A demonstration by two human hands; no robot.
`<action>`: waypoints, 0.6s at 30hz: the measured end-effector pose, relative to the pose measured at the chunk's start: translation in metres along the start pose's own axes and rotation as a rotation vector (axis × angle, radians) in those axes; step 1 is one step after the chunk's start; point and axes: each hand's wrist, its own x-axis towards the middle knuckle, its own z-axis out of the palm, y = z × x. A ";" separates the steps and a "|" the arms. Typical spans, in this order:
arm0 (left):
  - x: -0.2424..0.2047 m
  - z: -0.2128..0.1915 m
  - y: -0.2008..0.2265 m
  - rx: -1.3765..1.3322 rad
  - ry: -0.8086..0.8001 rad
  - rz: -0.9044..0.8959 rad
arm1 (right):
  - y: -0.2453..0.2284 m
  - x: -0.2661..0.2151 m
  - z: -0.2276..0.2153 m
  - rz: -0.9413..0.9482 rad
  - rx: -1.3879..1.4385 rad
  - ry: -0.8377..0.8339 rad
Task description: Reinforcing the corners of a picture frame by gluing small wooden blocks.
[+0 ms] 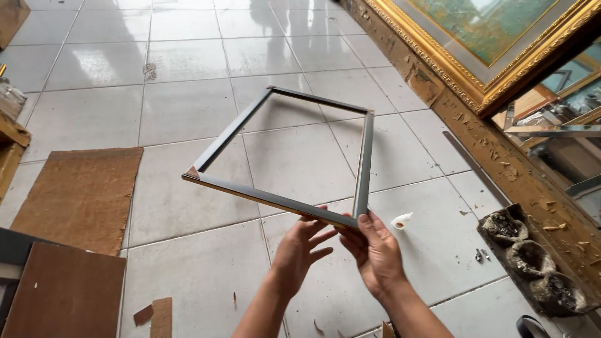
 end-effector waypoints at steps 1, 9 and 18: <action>0.001 -0.003 -0.003 -0.003 0.007 -0.003 | 0.007 -0.002 0.005 0.008 -0.001 0.001; 0.023 -0.037 -0.011 0.198 0.339 0.096 | 0.053 -0.004 -0.017 -0.424 -1.197 0.127; 0.037 -0.060 -0.032 0.020 0.352 -0.003 | 0.141 0.022 -0.090 -1.300 -2.243 -0.071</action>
